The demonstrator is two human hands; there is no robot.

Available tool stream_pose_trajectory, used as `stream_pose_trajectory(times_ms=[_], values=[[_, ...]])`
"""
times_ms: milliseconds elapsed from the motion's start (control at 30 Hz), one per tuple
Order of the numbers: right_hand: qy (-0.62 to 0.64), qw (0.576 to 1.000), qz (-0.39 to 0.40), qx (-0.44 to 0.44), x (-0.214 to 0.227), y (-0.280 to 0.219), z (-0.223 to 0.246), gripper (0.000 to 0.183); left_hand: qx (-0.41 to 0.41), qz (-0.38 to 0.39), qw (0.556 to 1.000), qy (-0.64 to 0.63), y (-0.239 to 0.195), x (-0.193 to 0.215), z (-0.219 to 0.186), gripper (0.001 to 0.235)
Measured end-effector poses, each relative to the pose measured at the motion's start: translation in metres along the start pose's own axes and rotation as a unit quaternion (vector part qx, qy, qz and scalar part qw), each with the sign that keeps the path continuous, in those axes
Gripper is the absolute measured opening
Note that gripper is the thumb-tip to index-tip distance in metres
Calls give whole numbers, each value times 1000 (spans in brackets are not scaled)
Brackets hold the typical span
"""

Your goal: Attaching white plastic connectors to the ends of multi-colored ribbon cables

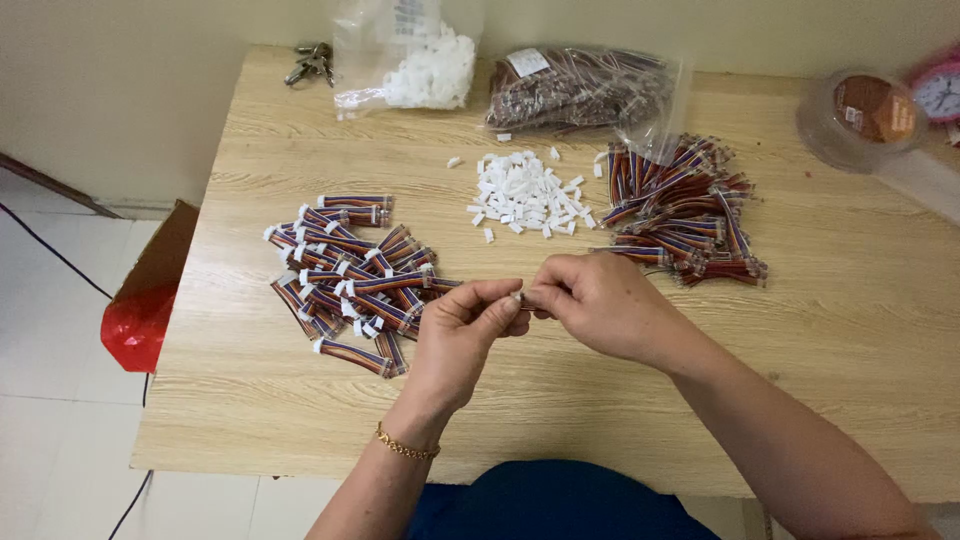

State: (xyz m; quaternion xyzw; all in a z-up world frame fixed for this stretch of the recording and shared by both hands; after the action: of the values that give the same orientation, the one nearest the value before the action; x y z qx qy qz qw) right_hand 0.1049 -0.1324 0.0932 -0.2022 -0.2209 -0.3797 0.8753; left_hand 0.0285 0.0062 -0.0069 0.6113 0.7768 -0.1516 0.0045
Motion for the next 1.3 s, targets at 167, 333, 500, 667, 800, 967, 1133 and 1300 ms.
stream_pose_trajectory(times_ms=[167, 333, 500, 667, 800, 967, 1133, 1300], values=[[80, 995, 11, -51, 2, -2, 7, 13, 6, 2, 1000, -23, 1, 1, -3, 24], [177, 977, 49, -110, 1, 4, 1, 15, 15, 10, 999, -46, 4, 2, 3, 24], [169, 977, 84, -102, 0, 6, -5, 14, 28, 15, 999, -36, 2, 3, -1, 24], [116, 985, 70, -105, 4, 4, 3, 15, 30, 9, 999, -38, 3, 2, 2, 24], [-16, 998, 55, -30, 3, 2, 5, 20, 22, -5, 1000, -10, 3, 1, 0, 24], [-132, 991, 29, 21, 1, 2, 2, 21, 16, -8, 1000, -7, -1, 2, -2, 24], [-104, 994, 33, 13, 2, -3, 10, 19, 2, -9, 1000, -10, 1, 3, -1, 25], [2, 998, 32, -50, 6, -2, 6, 16, -7, 3, 1000, -13, 1, 2, -3, 23]])
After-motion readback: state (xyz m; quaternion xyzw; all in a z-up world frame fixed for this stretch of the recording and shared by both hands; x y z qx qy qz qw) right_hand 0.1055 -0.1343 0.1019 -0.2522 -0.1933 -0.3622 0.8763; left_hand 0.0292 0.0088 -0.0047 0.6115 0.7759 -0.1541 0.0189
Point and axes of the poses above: each hand's wrist, its own y-axis towards the middle knuckle, its own x-axis out of the back of the hand, z = x × y, the point moved 3 cm from there along y, towards the middle knuckle, and after that the axes turned 15 degrees about y, right-handed, at the moved point
